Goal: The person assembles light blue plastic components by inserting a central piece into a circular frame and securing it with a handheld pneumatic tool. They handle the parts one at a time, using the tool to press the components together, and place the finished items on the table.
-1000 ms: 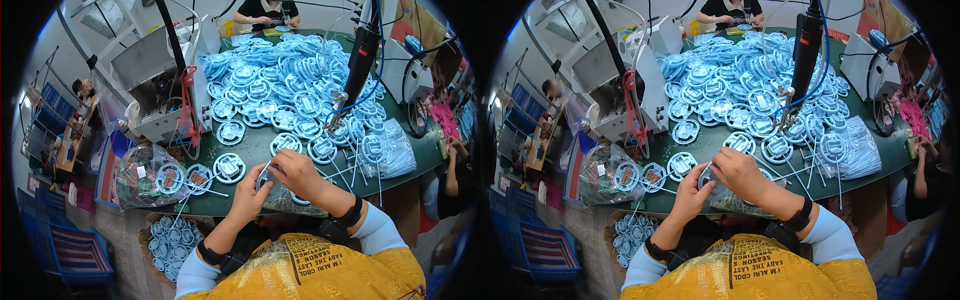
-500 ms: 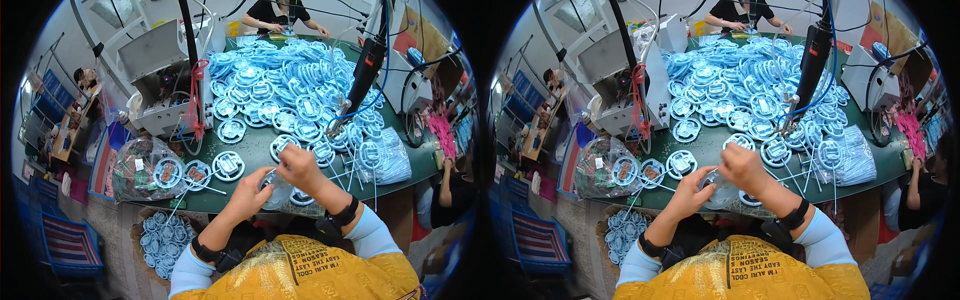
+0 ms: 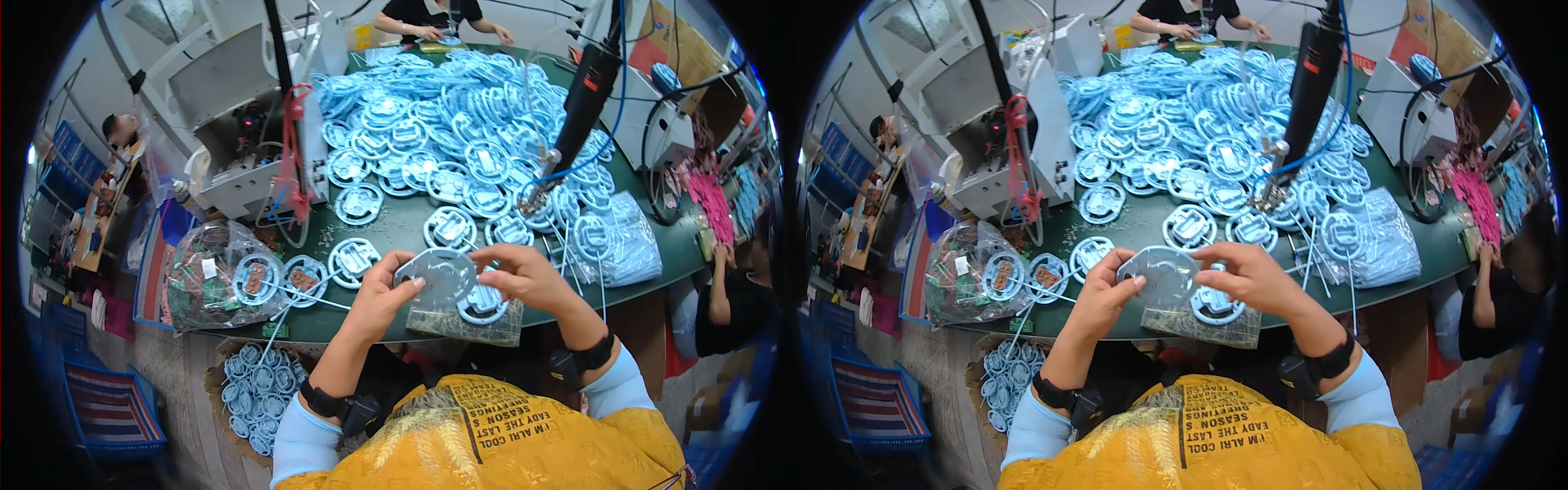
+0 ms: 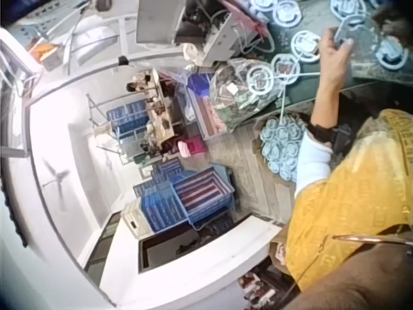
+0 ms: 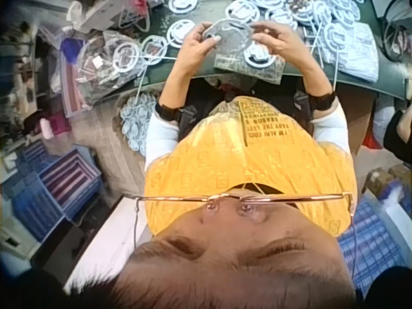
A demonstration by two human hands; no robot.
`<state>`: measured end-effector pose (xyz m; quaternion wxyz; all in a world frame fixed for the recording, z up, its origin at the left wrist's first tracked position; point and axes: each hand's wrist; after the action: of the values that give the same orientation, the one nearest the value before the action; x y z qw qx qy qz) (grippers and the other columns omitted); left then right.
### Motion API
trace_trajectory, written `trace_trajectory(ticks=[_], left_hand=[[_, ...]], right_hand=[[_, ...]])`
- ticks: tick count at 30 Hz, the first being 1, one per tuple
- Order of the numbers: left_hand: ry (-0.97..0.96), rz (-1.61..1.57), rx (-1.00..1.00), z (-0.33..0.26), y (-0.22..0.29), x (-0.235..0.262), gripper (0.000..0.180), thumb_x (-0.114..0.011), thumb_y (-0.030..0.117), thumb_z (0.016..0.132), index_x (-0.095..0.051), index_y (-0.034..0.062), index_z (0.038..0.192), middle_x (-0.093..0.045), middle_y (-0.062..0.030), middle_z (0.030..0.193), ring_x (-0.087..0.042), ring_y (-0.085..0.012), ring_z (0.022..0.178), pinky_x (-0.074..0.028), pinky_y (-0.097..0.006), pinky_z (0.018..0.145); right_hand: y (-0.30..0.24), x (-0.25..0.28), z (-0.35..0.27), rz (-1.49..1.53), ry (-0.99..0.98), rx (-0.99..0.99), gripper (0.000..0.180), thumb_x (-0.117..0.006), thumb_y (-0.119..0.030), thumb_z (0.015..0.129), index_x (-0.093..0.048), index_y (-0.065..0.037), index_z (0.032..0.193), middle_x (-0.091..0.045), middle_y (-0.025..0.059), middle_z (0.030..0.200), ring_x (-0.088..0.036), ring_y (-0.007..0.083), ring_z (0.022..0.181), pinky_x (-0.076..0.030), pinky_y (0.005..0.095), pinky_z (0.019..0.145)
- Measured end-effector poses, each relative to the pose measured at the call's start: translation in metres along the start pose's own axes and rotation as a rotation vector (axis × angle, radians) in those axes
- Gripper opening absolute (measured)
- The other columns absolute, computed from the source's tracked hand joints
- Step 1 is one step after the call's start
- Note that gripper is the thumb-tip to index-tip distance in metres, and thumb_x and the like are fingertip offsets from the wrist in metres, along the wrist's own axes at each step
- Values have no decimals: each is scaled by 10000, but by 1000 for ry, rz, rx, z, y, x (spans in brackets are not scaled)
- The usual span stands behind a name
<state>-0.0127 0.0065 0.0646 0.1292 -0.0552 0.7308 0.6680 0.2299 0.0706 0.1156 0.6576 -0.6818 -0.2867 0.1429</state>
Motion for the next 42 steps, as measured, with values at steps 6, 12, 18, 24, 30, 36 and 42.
trace_trajectory(ticks=[6, 12, 18, 24, 30, 36, 42], left_hand=[[132, 418, -316, 26, -9, -27, 421, -670, 83, 896, -493, 21, 1273, -602, -75, 1173, -609, -140, 983, -471, -300, 894], [28, -159, 144, 21, -39, -12, 544, -562, 280, 990, -345, -9, 1398, -604, -164, 1145, -661, -204, 887, -573, -306, 691], [329, -332, 80, 4, -46, 24, 573, -570, 93, 954, -288, 16, 1447, -587, -149, 1165, -670, -211, 937, -610, -332, 689], [519, -71, -74, -17, -54, 70, 610, -570, -50, 888, -310, -1, 1438, -573, -139, 1174, -629, -168, 974, -566, -288, 766], [530, 29, -192, -9, -52, 88, 612, -626, -14, 871, -344, -27, 1414, -540, -144, 1237, -569, -164, 1069, -476, -290, 909], [513, 191, -212, -1, -60, 97, 649, -624, -26, 868, -323, 6, 1442, -548, -115, 1167, -574, -139, 1018, -484, -268, 872], [440, 535, -185, 1, -36, 78, 662, -641, -8, 834, -344, -4, 1425, -564, -154, 1211, -607, -254, 1036, -484, -341, 885]], right_hand=[[21, 12, -6, -401, 346, 486, 153, -702, -40, 815, -705, -24, 967, -586, 68, 728, -533, 156, 590, -394, 288, 534], [42, 7, 0, -829, 308, 589, 352, -730, -31, 736, -675, -86, 1079, -621, 75, 824, -629, 257, 678, -497, 359, 573], [38, -46, 44, -747, -44, 694, 336, -720, -158, 799, -644, -77, 1116, -642, 96, 1014, -654, 297, 842, -529, 374, 662], [73, -82, 175, -950, 44, 655, 295, -722, -172, 781, -628, -63, 1038, -626, 79, 1013, -610, 283, 979, -513, 373, 768], [88, -120, 242, -1163, -122, 590, 541, -749, -183, 698, -580, -64, 1198, -553, 92, 1300, -496, 295, 1225, -420, 535, 944], [80, -100, 261, -1186, -110, 568, 173, -682, -172, 719, -654, -72, 857, -627, 75, 920, -590, 263, 968, -453, 436, 785], [60, -60, 247, -966, 405, 754, 85, -635, -102, 783, -616, -20, 796, -605, 117, 795, -599, 288, 779, -481, 379, 676]])
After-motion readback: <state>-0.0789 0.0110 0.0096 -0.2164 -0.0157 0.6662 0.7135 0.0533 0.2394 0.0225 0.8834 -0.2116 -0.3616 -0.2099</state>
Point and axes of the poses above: each hand's wrist, its own z-axis towards the middle knuckle, its own x-axis out of the back of the hand, y = z × x
